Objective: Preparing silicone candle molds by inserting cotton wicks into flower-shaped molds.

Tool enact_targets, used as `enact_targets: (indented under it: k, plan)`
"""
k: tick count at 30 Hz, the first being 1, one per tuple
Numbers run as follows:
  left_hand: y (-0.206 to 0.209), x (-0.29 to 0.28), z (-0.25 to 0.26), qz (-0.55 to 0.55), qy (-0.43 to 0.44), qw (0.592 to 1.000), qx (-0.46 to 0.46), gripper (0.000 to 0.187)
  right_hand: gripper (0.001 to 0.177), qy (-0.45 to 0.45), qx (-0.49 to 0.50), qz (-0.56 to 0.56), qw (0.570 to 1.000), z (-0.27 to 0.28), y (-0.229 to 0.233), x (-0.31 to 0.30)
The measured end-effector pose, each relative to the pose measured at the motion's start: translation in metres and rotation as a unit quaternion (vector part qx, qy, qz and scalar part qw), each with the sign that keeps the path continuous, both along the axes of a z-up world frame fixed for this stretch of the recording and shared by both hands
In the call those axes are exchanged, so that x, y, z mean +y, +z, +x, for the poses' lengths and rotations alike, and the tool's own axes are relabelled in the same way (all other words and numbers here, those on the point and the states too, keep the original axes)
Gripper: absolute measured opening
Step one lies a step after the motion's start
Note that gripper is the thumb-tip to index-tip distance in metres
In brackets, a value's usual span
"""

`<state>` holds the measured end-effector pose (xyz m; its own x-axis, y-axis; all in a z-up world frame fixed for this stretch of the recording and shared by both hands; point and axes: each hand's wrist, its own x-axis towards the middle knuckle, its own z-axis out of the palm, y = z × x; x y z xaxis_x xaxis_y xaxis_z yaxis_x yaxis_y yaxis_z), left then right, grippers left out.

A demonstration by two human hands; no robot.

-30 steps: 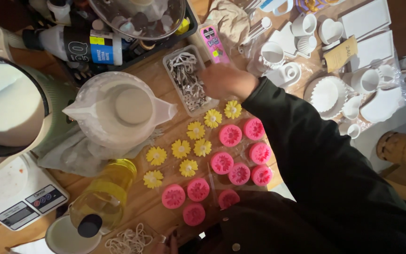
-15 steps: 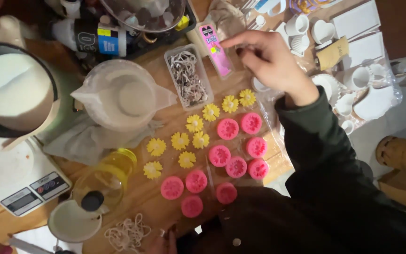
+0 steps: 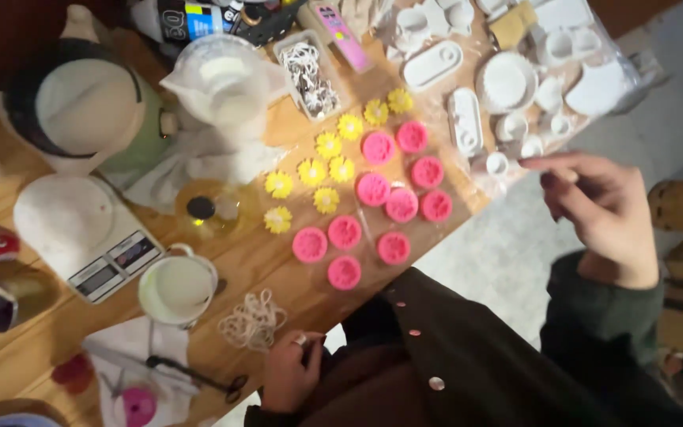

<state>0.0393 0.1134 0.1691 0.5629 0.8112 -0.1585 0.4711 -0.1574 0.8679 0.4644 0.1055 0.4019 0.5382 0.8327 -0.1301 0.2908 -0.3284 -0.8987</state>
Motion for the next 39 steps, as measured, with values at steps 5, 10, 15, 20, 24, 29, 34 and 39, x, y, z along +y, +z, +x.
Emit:
enact_targets:
  k: [5, 10, 15, 20, 24, 29, 34, 39]
  plan:
    - [0.007, -0.005, -0.072, 0.040, -0.044, 0.998, -0.030, 0.009, 0.029, -0.058, 0.039, 0.007, 0.998, -0.088, -0.007, -0.096]
    - [0.005, -0.025, -0.149, -0.039, -0.046, 0.997, 0.052, 0.011, 0.034, 0.029, 0.082, -0.049, 0.995, -0.166, -0.066, -0.127]
    - [-0.011, -0.034, -0.193, -0.009, -0.010, 0.998, 0.062, 0.014, 0.034, 0.240, 0.011, -0.164, 0.957, -0.241, -0.143, -0.103]
    - [-0.034, -0.005, -0.179, 0.099, -0.023, 0.994, -0.028, 0.013, 0.028, 0.288, 0.074, -0.139, 0.945, -0.286, -0.243, -0.095]
    - [-0.041, 0.033, -0.143, 0.132, 0.001, 0.991, -0.030, 0.016, 0.019, 0.252, 0.025, 0.005, 0.967, -0.312, -0.276, -0.064]
    - [-0.039, 0.077, -0.085, 0.121, 0.053, 0.988, 0.077, 0.019, 0.017, 0.181, 0.010, -0.047, 0.982, -0.340, -0.248, -0.031]
    - [-0.081, 0.082, -0.073, 0.118, 0.099, 0.983, 0.095, 0.016, 0.018, 0.174, 0.020, -0.022, 0.984, -0.348, -0.245, -0.051]
    - [-0.038, 0.045, -0.098, -0.035, 0.056, 0.990, -0.125, 0.007, 0.016, 0.082, 0.086, -0.034, 0.992, -0.346, -0.225, -0.064]
